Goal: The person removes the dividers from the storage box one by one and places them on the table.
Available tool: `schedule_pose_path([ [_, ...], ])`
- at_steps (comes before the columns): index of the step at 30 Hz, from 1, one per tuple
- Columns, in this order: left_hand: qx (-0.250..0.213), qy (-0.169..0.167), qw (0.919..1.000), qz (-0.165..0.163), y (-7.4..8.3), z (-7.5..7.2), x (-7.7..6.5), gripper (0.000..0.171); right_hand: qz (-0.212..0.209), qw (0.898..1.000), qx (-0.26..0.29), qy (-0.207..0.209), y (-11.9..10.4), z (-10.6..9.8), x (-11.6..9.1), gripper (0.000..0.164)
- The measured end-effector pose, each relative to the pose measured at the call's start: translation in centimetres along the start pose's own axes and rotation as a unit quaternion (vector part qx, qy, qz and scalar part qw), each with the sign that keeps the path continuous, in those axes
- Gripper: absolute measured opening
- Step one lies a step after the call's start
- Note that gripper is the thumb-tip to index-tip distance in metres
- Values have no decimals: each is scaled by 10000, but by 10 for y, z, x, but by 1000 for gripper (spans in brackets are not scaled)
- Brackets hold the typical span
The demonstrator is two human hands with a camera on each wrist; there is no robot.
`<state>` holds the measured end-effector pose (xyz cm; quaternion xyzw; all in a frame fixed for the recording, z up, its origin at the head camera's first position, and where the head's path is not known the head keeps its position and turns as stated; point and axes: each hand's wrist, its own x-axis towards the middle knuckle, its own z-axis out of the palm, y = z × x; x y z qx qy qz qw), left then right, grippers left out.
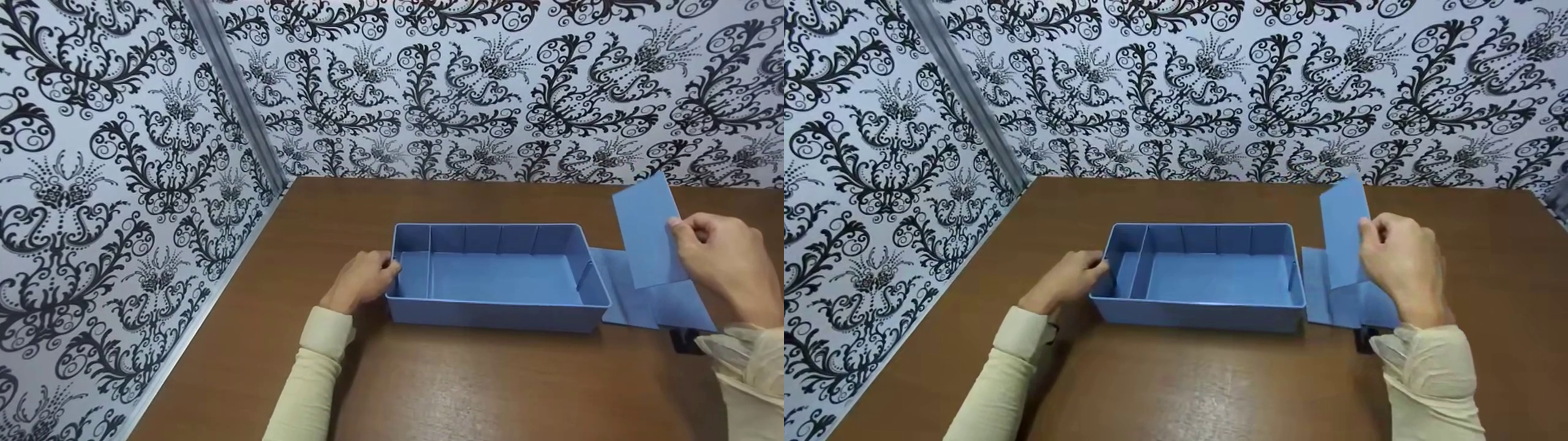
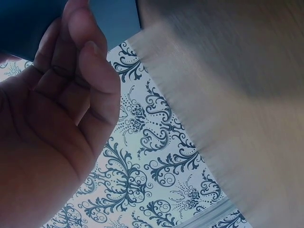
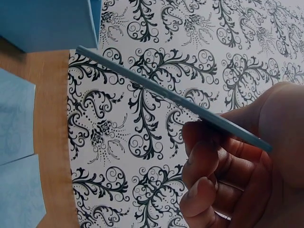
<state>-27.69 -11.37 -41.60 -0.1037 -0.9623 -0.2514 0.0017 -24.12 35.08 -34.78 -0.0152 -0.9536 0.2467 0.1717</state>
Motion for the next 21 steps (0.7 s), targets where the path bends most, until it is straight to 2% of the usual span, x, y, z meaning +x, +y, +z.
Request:
schedule_pose_path([
  [7, -22, -44, 10000, -57, 0, 0, 0, 24, -13, 10000, -71, 56, 10, 0, 2, 40],
  [13, -125, -96, 9998, -127, 1, 0, 0, 25, -136, 9990, -37, 428, 22, 1, 3, 35],
  [21, -57, -93, 9999, -65, 1, 0, 0, 25, -341, 9935, 645, 876, 38, 2, 3, 30],
])
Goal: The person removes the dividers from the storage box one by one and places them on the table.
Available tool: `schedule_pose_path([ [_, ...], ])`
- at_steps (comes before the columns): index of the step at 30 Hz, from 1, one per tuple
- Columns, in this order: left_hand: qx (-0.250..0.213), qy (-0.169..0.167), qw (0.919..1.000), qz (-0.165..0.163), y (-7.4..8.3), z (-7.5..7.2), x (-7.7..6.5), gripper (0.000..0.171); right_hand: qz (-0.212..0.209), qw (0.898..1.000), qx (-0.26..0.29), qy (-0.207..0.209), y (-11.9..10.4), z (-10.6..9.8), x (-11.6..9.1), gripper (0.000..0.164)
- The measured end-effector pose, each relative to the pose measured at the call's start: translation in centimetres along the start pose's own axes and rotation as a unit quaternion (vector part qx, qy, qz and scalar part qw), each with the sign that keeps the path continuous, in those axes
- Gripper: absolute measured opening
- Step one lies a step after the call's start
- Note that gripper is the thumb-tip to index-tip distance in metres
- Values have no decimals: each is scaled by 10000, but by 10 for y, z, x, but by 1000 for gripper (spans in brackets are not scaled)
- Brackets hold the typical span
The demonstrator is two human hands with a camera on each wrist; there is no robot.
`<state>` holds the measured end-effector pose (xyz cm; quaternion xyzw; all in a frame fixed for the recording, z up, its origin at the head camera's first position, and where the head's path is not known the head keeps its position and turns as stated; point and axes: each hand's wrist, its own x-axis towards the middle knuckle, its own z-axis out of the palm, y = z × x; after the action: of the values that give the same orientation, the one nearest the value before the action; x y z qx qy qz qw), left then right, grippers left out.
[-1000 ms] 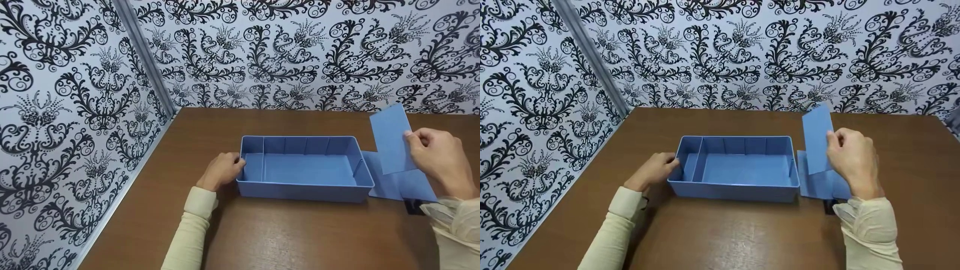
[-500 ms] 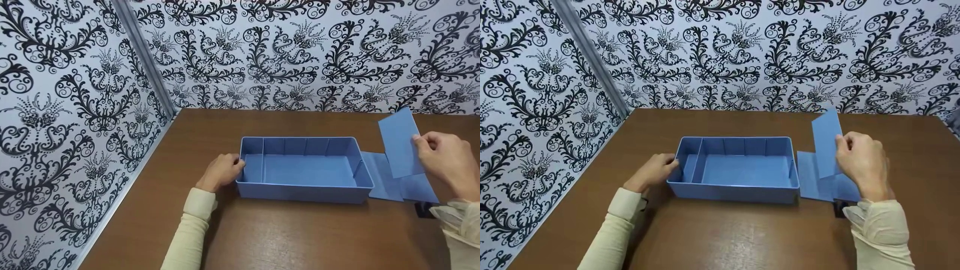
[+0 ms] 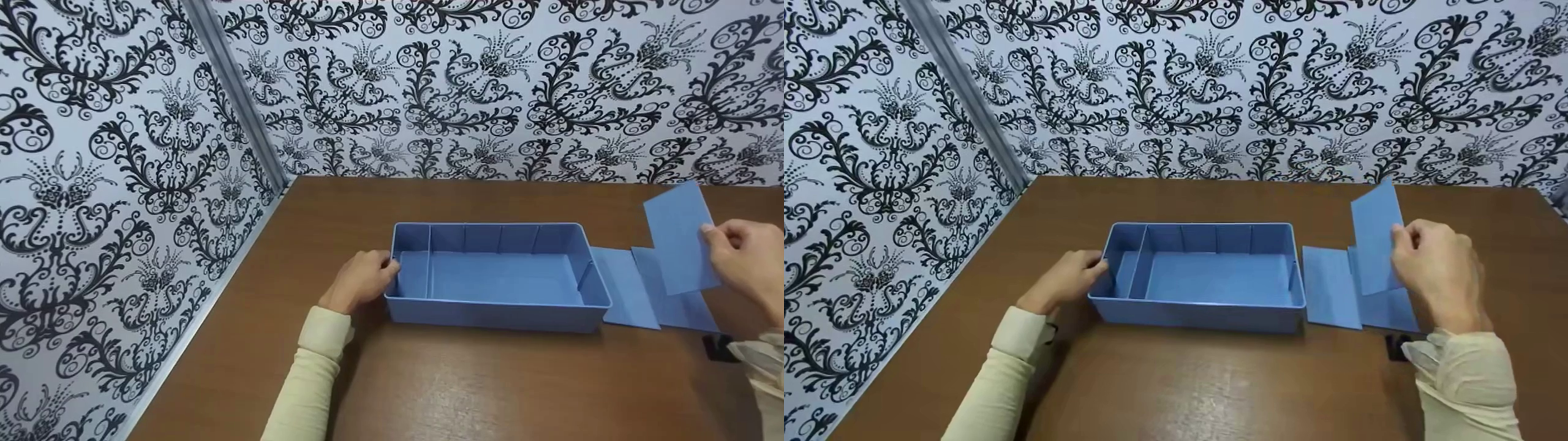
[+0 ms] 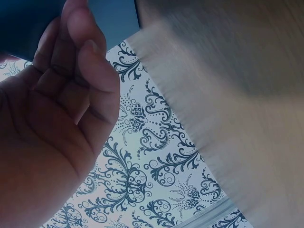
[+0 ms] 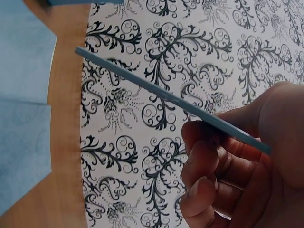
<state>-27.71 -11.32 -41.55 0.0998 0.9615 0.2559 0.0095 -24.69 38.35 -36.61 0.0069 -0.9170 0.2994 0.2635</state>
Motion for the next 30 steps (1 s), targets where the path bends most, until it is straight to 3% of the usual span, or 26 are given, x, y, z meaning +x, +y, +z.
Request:
schedule_pose_path([
  [3, 3, -15, 10000, -52, 0, -1, 0, 25, 45, 9998, 137, 117, 8, 0, 0, 30],
  [6, -26, -32, 9999, -97, -1, -1, 0, 26, 170, 9996, 75, 208, 37, 7, 6, 34],
  [11, -62, -67, 9999, -129, -1, -2, 0, 25, 597, 9973, 10, 423, 131, 31, 22, 40],
  [14, -48, -55, 9999, -134, -2, -2, -1, 26, 990, 9941, 49, 429, 173, 39, 28, 38],
  [16, -42, -44, 9999, -149, -2, -3, -1, 26, 1205, 9916, -41, 474, 188, 41, 29, 37],
  [20, -34, -31, 9998, -168, -3, -3, -2, 27, 1455, 9862, -242, 756, 204, 44, 29, 34],
  [25, 44, 12, 9999, -105, -6, -5, -1, 27, 1524, 9849, -484, 664, 211, 41, 24, 37],
  [27, 57, 3, 9999, -129, -6, -5, -2, 28, 1535, 9846, -643, 544, 201, 35, 20, 39],
  [30, 66, -23, 9998, -204, -7, -6, -3, 29, 1715, 9813, -803, 355, 157, 21, 11, 36],
])
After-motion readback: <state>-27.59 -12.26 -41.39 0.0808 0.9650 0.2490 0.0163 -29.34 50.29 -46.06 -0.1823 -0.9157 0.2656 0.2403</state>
